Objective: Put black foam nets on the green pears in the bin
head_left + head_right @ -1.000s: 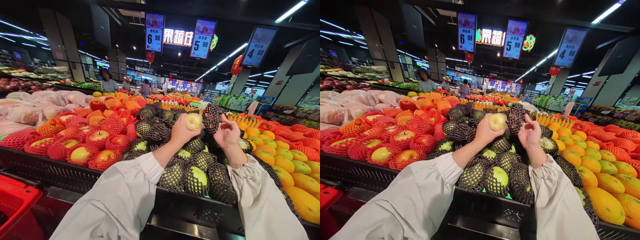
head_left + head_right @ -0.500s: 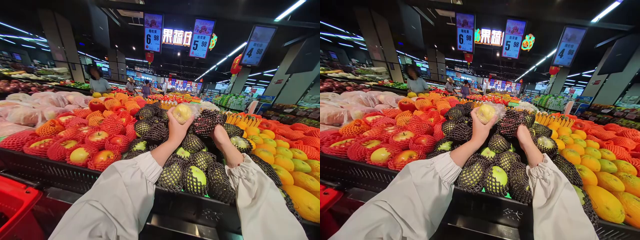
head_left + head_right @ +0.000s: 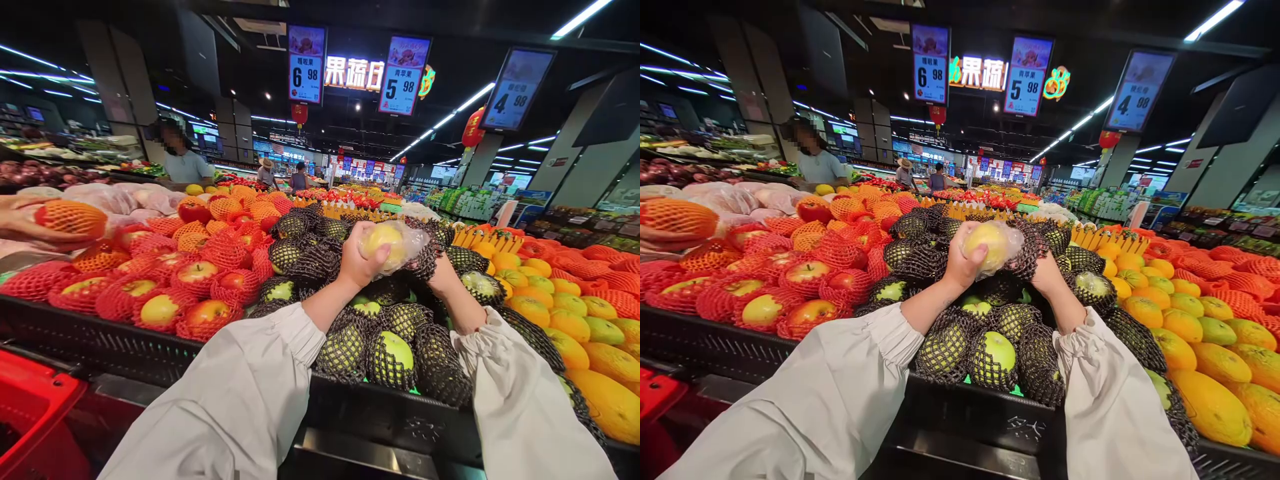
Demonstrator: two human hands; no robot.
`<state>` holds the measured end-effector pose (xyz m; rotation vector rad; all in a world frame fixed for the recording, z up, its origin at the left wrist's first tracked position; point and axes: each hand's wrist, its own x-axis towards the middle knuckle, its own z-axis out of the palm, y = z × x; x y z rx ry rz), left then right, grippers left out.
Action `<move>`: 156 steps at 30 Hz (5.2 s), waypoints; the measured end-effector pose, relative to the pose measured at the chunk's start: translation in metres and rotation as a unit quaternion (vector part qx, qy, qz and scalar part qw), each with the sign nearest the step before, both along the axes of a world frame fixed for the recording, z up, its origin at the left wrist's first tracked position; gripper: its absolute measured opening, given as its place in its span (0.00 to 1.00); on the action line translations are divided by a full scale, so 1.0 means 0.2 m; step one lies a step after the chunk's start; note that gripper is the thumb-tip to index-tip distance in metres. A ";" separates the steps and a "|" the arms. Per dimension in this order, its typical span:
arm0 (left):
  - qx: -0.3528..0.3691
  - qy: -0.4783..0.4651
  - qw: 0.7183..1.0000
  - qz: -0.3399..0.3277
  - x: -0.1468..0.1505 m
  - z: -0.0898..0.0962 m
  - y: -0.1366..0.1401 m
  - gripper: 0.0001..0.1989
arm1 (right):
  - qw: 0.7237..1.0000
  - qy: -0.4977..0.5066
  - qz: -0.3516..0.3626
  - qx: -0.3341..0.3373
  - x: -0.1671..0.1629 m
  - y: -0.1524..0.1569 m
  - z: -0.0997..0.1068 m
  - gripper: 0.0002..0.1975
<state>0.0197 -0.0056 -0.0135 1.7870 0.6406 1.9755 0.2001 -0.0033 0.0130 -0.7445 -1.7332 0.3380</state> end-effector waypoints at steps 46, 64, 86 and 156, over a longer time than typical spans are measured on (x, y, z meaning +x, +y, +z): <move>-0.130 0.209 0.968 -0.053 0.02 -0.01 0.01 0.26 | 0.985 -0.136 -0.098 -0.028 0.09 -0.05 0.00 0.16; -0.144 -0.054 0.974 -0.167 0.05 -0.03 0.04 0.18 | 0.913 0.365 0.055 -0.176 0.13 0.00 0.03 0.13; -0.244 -0.119 0.923 -0.274 0.06 -0.02 0.05 0.28 | 0.984 0.096 -0.023 -0.145 0.06 0.05 -0.06 0.20; -0.184 0.168 0.895 0.369 -0.06 0.00 0.11 0.32 | 0.857 0.065 -0.509 -0.041 0.29 -0.12 0.12 0.34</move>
